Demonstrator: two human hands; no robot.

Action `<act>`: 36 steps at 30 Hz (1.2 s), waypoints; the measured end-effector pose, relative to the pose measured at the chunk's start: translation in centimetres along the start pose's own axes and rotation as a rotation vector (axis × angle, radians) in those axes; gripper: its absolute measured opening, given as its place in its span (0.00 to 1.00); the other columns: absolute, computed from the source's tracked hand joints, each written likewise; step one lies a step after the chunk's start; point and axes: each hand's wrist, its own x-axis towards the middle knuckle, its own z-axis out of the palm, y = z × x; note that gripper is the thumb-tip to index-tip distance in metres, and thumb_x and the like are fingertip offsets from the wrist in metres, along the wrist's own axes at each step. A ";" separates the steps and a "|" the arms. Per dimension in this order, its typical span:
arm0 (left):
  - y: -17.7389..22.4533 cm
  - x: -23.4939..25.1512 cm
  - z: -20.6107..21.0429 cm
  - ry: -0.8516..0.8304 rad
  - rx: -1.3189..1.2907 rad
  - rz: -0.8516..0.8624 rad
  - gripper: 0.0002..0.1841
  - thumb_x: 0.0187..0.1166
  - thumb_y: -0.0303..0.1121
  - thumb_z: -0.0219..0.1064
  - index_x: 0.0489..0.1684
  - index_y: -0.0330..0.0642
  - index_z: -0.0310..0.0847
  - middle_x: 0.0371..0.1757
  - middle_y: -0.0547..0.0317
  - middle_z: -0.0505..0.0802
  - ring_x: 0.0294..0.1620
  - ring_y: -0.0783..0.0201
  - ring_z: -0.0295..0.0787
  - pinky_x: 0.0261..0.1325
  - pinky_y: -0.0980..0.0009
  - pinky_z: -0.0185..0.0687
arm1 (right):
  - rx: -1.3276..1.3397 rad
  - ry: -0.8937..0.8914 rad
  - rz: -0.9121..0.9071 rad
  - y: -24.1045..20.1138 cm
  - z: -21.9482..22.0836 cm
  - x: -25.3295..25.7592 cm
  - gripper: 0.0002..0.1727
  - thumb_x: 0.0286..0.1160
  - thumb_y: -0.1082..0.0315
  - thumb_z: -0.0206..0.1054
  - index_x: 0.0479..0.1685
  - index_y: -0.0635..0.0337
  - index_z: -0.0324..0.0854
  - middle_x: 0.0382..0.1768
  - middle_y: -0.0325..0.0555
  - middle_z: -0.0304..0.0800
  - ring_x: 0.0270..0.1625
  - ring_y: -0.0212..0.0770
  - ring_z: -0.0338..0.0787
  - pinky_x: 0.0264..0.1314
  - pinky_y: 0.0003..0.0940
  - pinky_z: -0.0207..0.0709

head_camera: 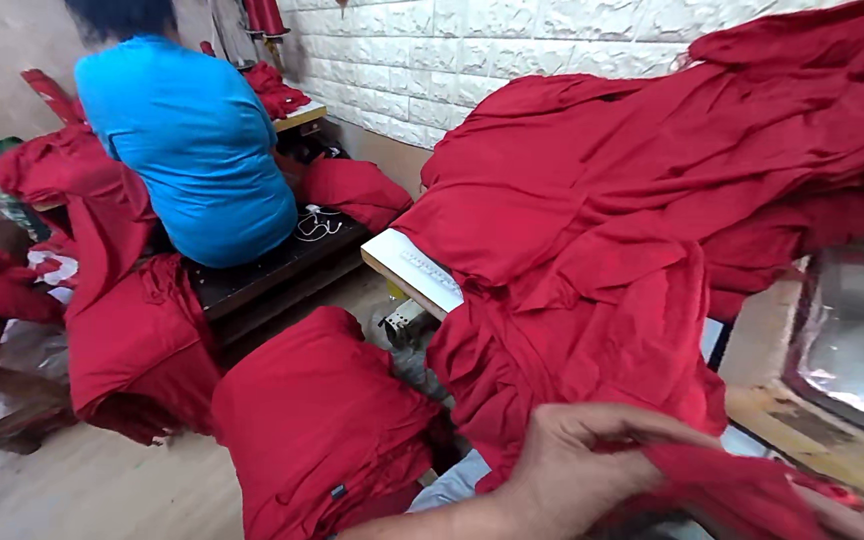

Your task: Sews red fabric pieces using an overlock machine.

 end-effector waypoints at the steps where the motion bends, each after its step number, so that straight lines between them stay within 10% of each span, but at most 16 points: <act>1: 0.1 0.3 -0.1 0.007 -0.179 -0.137 0.11 0.75 0.12 0.60 0.49 0.25 0.86 0.47 0.58 0.95 0.49 0.76 0.90 0.58 0.77 0.85 | 0.229 0.015 0.079 0.0 0.0 -0.2 0.12 0.84 0.78 0.60 0.56 0.61 0.87 0.49 0.32 0.95 0.48 0.23 0.92 0.52 0.22 0.87; 4: 0.3 1.1 -0.2 0.008 -0.519 -0.482 0.15 0.79 0.15 0.53 0.46 0.41 0.86 0.42 0.70 0.94 0.44 0.78 0.90 0.53 0.76 0.85 | 0.726 -0.051 0.374 -0.8 -0.4 -0.8 0.12 0.85 0.64 0.63 0.53 0.40 0.92 0.47 0.22 0.97 0.42 0.18 0.92 0.44 0.13 0.84; 8: 0.4 0.6 0.9 -0.174 -0.524 -0.725 0.15 0.84 0.33 0.56 0.29 0.52 0.87 0.28 0.75 0.91 0.31 0.81 0.87 0.40 0.81 0.82 | 0.669 -0.405 0.409 -1.0 -0.9 -2.0 0.09 0.81 0.50 0.67 0.45 0.31 0.93 0.41 0.11 0.94 0.41 0.09 0.88 0.45 0.10 0.80; 14: -2.0 -0.4 1.0 -0.369 0.221 -0.288 0.19 0.89 0.41 0.58 0.58 0.28 0.74 0.41 0.59 0.87 0.40 0.75 0.84 0.45 0.75 0.83 | 0.462 -0.055 0.451 -1.5 -1.5 -2.7 0.13 0.86 0.67 0.60 0.41 0.43 0.91 0.32 0.22 0.94 0.32 0.17 0.89 0.36 0.16 0.85; 19: -1.4 -0.4 1.8 -0.457 0.250 -0.278 0.18 0.81 0.30 0.68 0.58 0.22 0.71 0.38 0.57 0.90 0.35 0.76 0.88 0.41 0.75 0.87 | 0.398 0.156 0.321 -0.1 -1.3 -2.8 0.12 0.88 0.62 0.60 0.45 0.46 0.91 0.34 0.26 0.94 0.35 0.19 0.91 0.39 0.17 0.87; 23: -2.5 -1.0 1.5 -0.398 0.099 -0.250 0.10 0.85 0.25 0.62 0.58 0.39 0.69 0.36 0.67 0.90 0.35 0.78 0.88 0.39 0.77 0.88 | 0.447 0.220 0.345 1.0 -1.2 -3.1 0.11 0.87 0.61 0.62 0.47 0.52 0.91 0.37 0.31 0.94 0.38 0.22 0.91 0.43 0.20 0.87; 29: -3.1 -1.0 1.6 -0.425 0.214 -0.126 0.07 0.83 0.23 0.63 0.52 0.34 0.74 0.36 0.65 0.89 0.36 0.78 0.87 0.42 0.80 0.87 | -0.160 0.263 0.132 1.6 -1.2 -4.1 0.18 0.81 0.49 0.67 0.54 0.51 0.73 0.33 0.26 0.82 0.34 0.15 0.81 0.37 0.12 0.77; 33: -3.2 -1.1 1.4 -0.549 0.430 0.029 0.09 0.80 0.23 0.59 0.46 0.31 0.87 0.38 0.55 0.93 0.36 0.77 0.87 0.44 0.84 0.84 | -0.299 0.115 0.137 1.7 -0.9 -4.9 0.09 0.79 0.64 0.61 0.52 0.55 0.77 0.27 0.32 0.83 0.31 0.26 0.81 0.38 0.26 0.74; 36: -2.1 -0.5 0.3 -0.716 0.706 0.081 0.14 0.78 0.24 0.63 0.56 0.31 0.87 0.44 0.48 0.94 0.42 0.66 0.92 0.51 0.77 0.87 | -0.188 0.119 0.014 1.5 -2.4 -4.6 0.10 0.87 0.64 0.55 0.49 0.53 0.82 0.36 0.32 0.87 0.39 0.18 0.84 0.44 0.12 0.78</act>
